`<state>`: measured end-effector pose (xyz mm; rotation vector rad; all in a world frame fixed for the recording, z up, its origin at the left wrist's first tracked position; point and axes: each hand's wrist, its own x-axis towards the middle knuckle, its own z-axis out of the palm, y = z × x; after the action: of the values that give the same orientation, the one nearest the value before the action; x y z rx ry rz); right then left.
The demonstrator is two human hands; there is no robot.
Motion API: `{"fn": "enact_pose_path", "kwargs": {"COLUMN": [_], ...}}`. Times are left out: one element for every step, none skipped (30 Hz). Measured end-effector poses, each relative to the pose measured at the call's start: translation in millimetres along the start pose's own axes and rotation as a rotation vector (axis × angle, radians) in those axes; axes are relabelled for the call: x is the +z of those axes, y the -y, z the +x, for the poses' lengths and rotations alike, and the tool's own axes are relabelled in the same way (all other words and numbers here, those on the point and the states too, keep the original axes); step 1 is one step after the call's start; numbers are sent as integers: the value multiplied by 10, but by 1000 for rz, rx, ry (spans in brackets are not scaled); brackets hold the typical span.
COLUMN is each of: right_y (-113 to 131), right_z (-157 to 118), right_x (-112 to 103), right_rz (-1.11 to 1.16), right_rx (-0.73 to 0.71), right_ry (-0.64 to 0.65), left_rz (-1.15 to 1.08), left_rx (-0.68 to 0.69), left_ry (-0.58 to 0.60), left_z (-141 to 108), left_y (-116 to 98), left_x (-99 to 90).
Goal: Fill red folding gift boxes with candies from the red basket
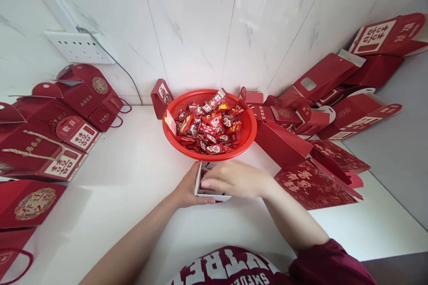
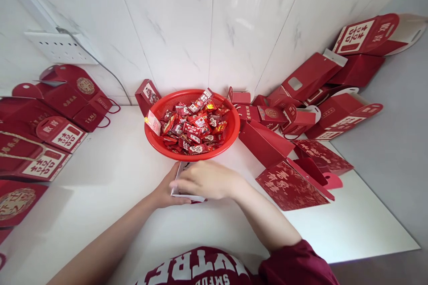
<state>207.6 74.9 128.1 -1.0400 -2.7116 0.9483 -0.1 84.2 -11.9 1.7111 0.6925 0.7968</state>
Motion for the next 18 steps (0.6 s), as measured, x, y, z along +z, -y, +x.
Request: {"fn": "enact_pose_path", "kwargs": {"right_y": [-25, -74, -153, -259, -390, -536, -690, -841, -980, -1101, -1201, -1280, -1341, -1386, -1420, -1446, -1465, -1478], "right_z": [-46, -73, -73, -43, 17, 104, 211, 328, 447, 558, 654, 730, 784, 817, 832, 834, 827, 816], "right_x": [-123, -244, -358, -457, -535, -591, -624, -636, -629, -608, -579, -548, -520, -498, -485, -480, -482, -488], "right_rz": [-2, -33, -76, -118, -149, -170, -169, -165, -161, -161, -163, -162, -159, -155, -148, -140, -133, -125], "right_rx": [15, 64, 133, 219, 313, 405, 440, 460, 483, 508, 531, 546, 557, 563, 564, 563, 559, 551], "right_ry": [-118, -234, -322, -370, -370, -288, -212, -141, -67, -12, 25, 53, 72, 86, 98, 108, 110, 106], "left_rz": [1, -7, -24, -47, -70, -89, -105, -115, -119, -117, -112, -107, -102, -98, -93, -88, -81, -71], "left_rx": [-1, -9, -20, -28, -31, -32, -32, -34, -39, -45, -50, -52, -52, -52, -50, -48, -47, -47], "left_ry": [7, 14, 22, 30, 35, 36, 34, 29, 22, 16, 12, 12, 15, 20, 27, 33, 38, 38], "left_z": [-2, -4, -6, -8, -9, -11, -14, -18, -22, -25, -28, -30, -31, -30, -29, -27, -26, -26], "left_y": [-10, -22, -34, -46, -56, -64, -69, -72, -74, -75, -76, -78, -80, -83, -85, -86, -86, -85], "left_x": [-7, -11, -13, -13, -11, -7, -3, 1, 4, 6, 5, 3, -1, -5, -10, -15, -19, -22]}}
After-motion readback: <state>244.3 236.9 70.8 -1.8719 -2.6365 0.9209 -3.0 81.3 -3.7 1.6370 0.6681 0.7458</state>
